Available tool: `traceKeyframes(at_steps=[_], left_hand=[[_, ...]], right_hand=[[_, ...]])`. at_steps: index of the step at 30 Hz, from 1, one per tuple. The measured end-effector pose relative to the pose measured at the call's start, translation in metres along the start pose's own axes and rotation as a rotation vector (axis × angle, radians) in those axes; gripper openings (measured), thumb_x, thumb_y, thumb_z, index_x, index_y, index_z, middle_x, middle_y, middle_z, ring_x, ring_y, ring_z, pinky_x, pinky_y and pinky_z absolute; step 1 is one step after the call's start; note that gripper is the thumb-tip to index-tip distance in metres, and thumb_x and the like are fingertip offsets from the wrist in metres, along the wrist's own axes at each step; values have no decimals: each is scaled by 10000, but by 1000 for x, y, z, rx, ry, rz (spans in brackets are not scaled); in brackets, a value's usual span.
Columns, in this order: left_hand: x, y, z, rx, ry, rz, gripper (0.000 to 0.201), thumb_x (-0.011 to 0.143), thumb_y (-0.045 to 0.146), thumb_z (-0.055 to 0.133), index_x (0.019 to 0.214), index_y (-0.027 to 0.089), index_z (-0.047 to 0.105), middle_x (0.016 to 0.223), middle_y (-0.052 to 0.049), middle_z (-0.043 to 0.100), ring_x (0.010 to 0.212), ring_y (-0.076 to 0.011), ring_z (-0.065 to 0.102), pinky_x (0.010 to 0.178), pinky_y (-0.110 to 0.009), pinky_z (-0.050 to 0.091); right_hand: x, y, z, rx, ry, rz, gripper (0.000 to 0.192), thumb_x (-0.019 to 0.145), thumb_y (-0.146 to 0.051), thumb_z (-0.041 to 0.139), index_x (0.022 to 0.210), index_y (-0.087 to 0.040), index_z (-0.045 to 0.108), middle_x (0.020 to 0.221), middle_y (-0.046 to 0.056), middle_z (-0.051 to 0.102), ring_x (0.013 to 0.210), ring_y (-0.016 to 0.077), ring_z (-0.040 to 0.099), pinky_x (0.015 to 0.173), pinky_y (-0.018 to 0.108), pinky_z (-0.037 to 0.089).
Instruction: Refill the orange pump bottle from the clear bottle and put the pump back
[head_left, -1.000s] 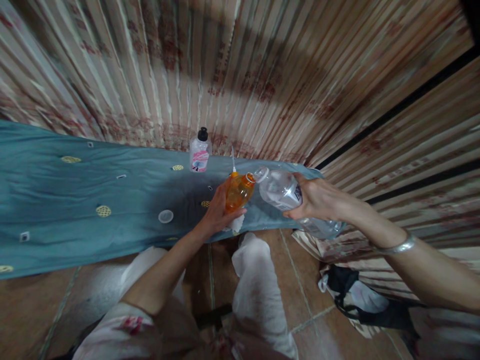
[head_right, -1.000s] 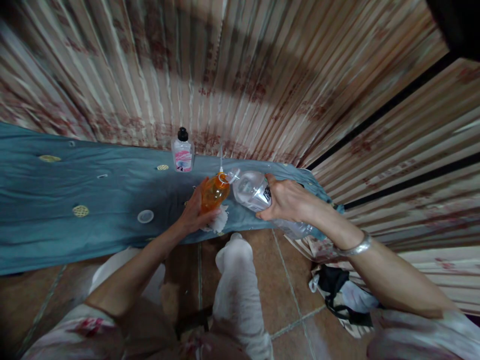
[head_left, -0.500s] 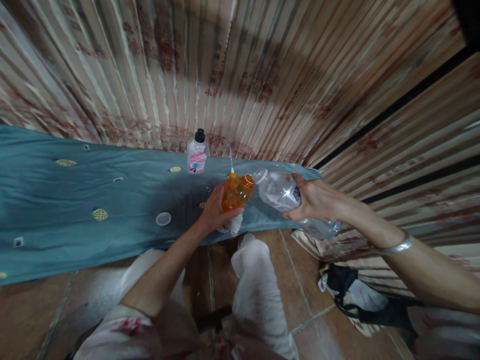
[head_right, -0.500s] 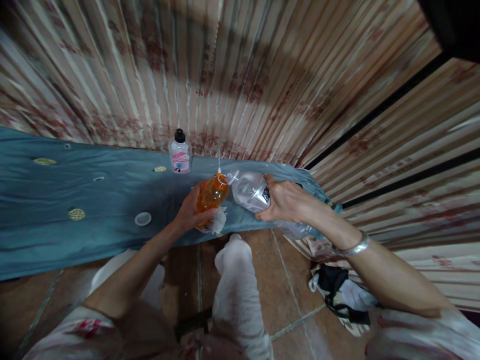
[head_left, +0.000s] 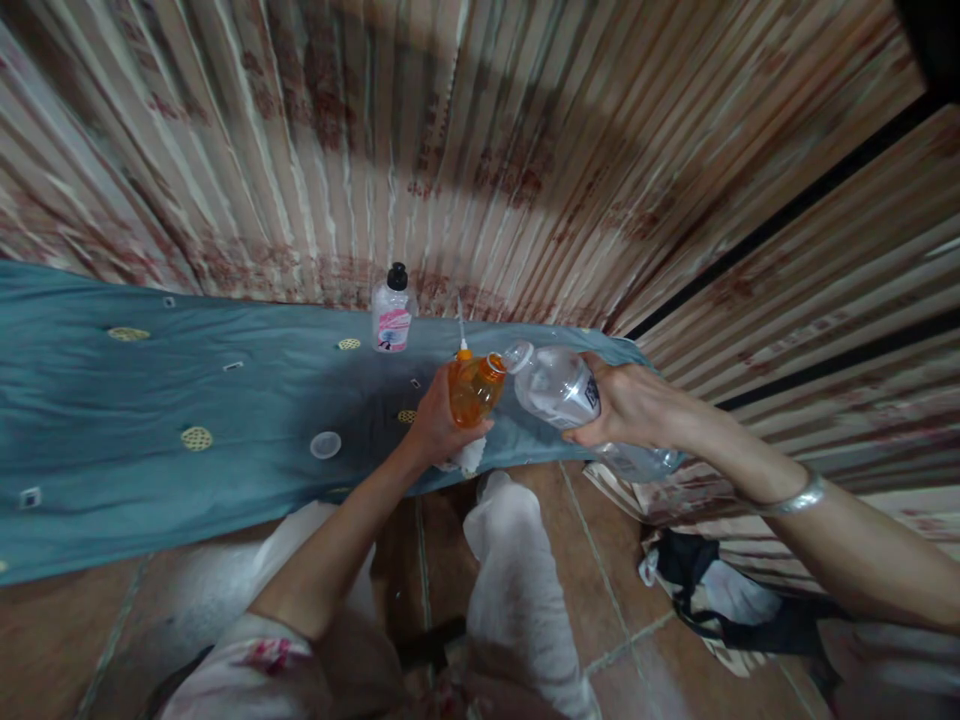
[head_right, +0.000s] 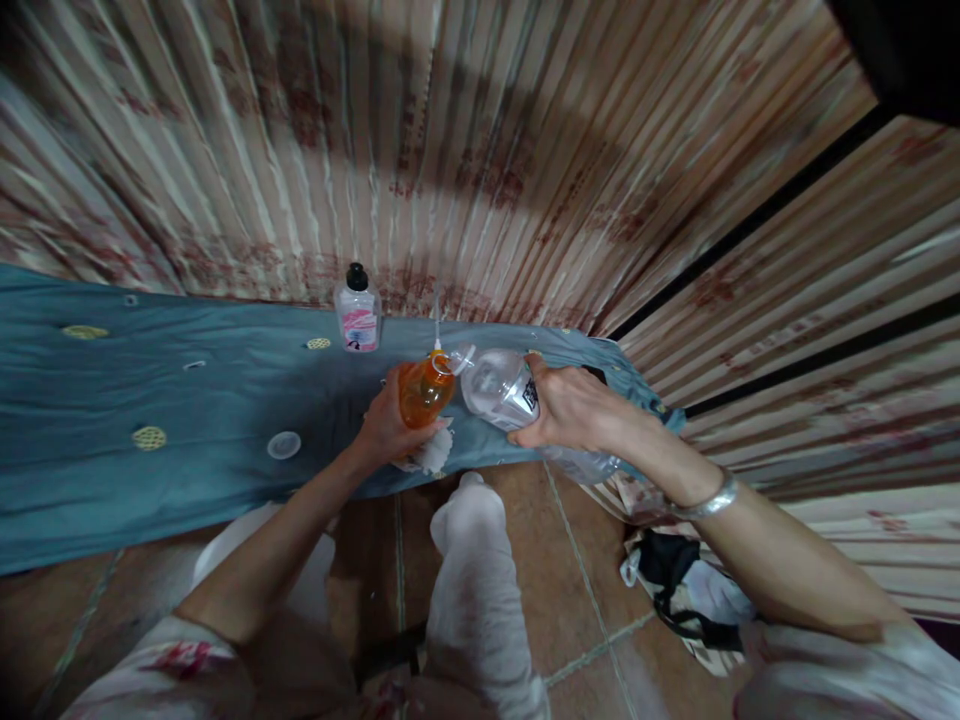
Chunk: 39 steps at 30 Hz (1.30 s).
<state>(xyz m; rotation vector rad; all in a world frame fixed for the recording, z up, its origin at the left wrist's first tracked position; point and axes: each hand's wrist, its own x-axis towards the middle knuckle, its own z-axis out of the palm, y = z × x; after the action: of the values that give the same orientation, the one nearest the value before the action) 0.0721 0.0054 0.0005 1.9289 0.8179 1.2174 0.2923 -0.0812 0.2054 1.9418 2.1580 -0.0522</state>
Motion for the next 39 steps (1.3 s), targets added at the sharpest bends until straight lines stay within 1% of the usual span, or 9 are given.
traceKeyframes(at_steps=[6, 8, 11, 14, 19, 23, 27, 33, 39], left_hand=[[0, 0, 10, 49, 68, -20, 1008, 623, 385, 954, 1436, 213, 385, 1417, -157, 637, 1315, -332, 656, 1124, -511, 546], [0, 1, 12, 60, 81, -33, 985, 644, 335, 932, 1446, 221, 373, 1434, -150, 632, 1334, -324, 647, 1128, -498, 548], [1, 4, 15, 65, 91, -46, 876, 699, 235, 850, 1440, 230, 382, 1415, -131, 648, 1321, -301, 660, 1113, -466, 566], [1, 6, 17, 53, 94, -57, 833, 694, 192, 809, 1420, 213, 402, 1385, -133, 665, 1290, -299, 679, 1101, -463, 578], [1, 5, 17, 37, 102, -60, 834, 679, 187, 805, 1414, 219, 414, 1380, -121, 671, 1285, -299, 680, 1106, -470, 576], [1, 6, 17, 38, 95, -92, 841, 673, 197, 808, 1414, 207, 412, 1374, -124, 677, 1257, -288, 697, 1091, -458, 587], [1, 8, 16, 60, 101, -99, 835, 655, 181, 813, 1397, 213, 430, 1358, -113, 686, 1240, -279, 708, 1075, -436, 598], [-1, 6, 16, 66, 121, -76, 833, 672, 188, 816, 1410, 228, 432, 1349, -105, 687, 1222, -274, 714, 1053, -432, 610], [0, 2, 19, 80, 133, -68, 849, 648, 184, 830, 1398, 228, 435, 1324, -99, 694, 1209, -282, 719, 1041, -440, 617]], right_hand=[[0, -1, 0, -8, 2, 19, 763, 696, -555, 797, 1269, -97, 590, 605, -4, 623, 617, 285, 679, 534, 316, 361], [0, 0, 0, -3, -14, 31, 762, 701, -554, 792, 1273, -94, 586, 626, 5, 636, 642, 292, 693, 541, 316, 370], [0, 1, 0, -2, -29, 40, 773, 703, -559, 784, 1280, -88, 577, 663, 25, 661, 692, 310, 714, 549, 319, 385], [-1, 1, -1, -13, -37, 42, 796, 700, -554, 780, 1297, -74, 565, 693, 41, 682, 727, 326, 724, 555, 324, 396], [0, 0, -3, 1, -63, 36, 797, 714, -549, 772, 1298, -47, 568, 729, 63, 708, 706, 311, 718, 561, 325, 409], [0, 0, -2, -3, -54, 46, 885, 709, -536, 789, 1368, -1, 537, 743, 71, 720, 727, 309, 726, 573, 319, 425], [1, 0, -2, -1, -55, 51, 938, 711, -539, 797, 1415, 12, 515, 755, 73, 733, 743, 313, 733, 589, 318, 439], [2, -2, -3, -11, -65, 56, 944, 699, -544, 811, 1408, 15, 535, 774, 86, 742, 755, 318, 739, 594, 316, 438], [2, -1, -2, -23, -70, 47, 909, 711, -547, 792, 1391, 2, 541, 774, 90, 740, 761, 328, 739, 594, 318, 428]])
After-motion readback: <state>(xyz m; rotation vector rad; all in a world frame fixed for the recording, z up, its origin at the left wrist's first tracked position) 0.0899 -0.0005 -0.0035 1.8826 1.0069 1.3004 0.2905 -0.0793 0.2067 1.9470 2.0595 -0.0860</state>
